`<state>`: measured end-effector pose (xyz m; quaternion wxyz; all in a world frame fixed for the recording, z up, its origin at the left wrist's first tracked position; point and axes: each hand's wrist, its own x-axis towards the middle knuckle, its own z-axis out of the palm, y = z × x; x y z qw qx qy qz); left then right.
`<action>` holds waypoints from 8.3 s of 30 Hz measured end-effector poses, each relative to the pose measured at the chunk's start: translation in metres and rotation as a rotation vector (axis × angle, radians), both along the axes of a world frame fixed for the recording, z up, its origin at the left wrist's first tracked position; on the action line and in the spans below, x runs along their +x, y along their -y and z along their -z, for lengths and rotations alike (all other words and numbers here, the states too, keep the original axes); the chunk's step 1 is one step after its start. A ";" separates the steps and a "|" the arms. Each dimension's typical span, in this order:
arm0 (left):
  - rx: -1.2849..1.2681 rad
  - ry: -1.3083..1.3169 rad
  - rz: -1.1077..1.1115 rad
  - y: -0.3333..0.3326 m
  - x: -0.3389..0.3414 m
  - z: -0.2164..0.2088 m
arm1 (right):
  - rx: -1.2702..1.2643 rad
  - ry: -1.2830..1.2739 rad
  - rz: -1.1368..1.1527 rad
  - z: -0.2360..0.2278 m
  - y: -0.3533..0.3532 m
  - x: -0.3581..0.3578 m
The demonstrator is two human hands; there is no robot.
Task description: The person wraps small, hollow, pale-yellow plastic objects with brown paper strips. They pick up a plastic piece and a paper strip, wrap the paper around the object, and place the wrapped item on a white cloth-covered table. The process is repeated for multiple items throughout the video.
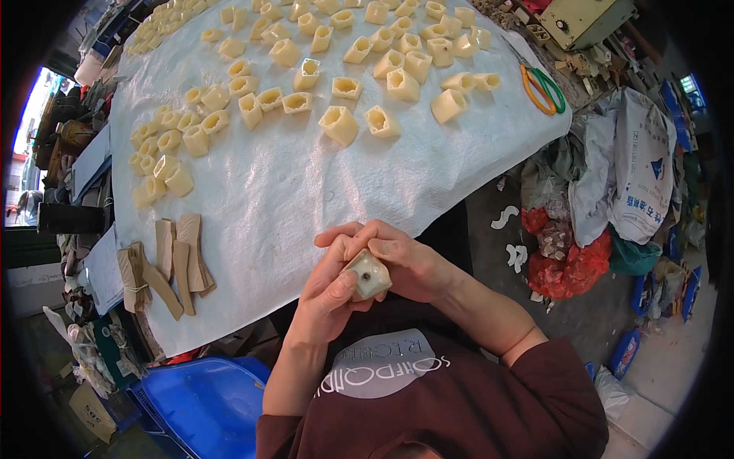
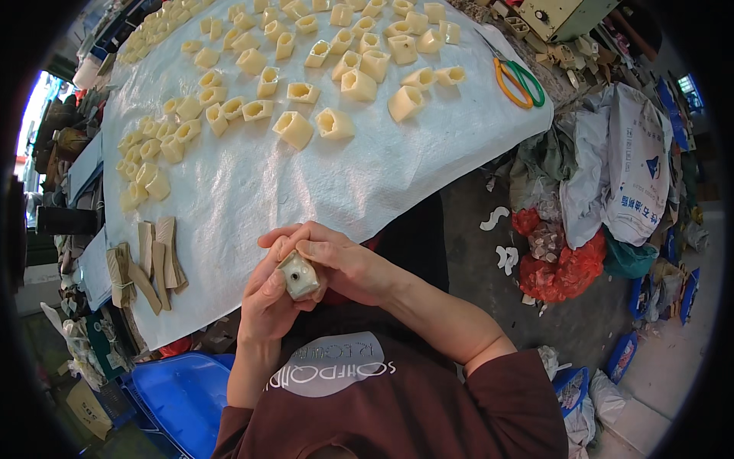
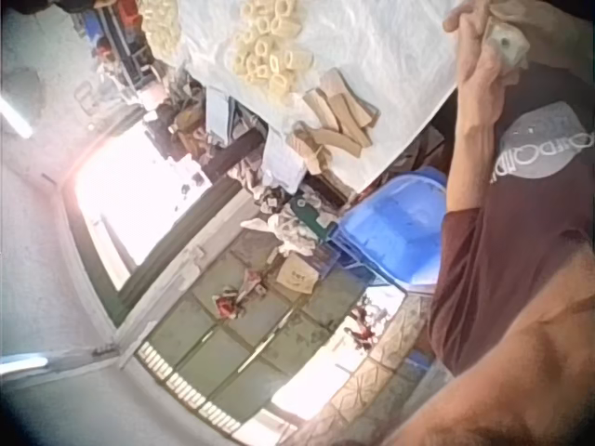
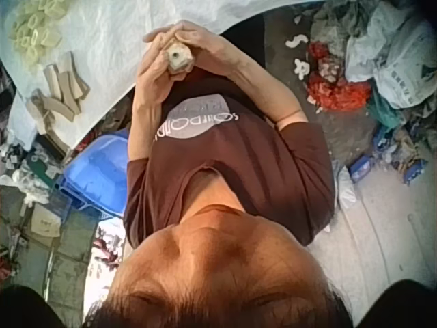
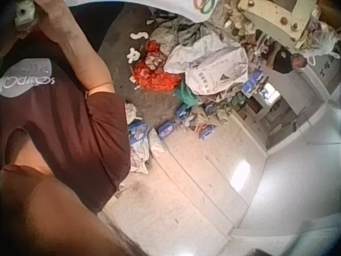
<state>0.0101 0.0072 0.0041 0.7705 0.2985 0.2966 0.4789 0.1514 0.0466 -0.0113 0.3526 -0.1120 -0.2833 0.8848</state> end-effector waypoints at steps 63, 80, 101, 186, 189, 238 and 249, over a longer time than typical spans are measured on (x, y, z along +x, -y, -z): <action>-0.129 0.288 -0.210 0.012 -0.017 0.000 | 0.204 0.337 0.097 -0.006 0.003 -0.013; -0.678 -1.701 -1.220 0.232 -0.185 0.121 | 1.173 0.754 0.121 -0.017 -0.029 -0.094; 0.426 -1.981 -1.143 0.078 -0.182 0.003 | 1.438 0.630 0.112 0.004 -0.028 -0.174; 0.772 -1.875 -0.397 0.001 -0.019 -0.011 | 0.554 0.754 0.109 -0.033 -0.013 -0.022; 0.728 -1.788 -0.392 0.002 -0.018 -0.012 | 0.481 0.676 0.078 -0.031 -0.013 -0.021; 0.449 -1.107 -0.435 0.012 -0.020 -0.005 | 1.504 1.032 0.536 -0.051 -0.009 -0.041; 0.561 -1.543 -0.299 0.012 -0.019 -0.002 | 1.540 1.086 0.386 -0.052 -0.015 -0.033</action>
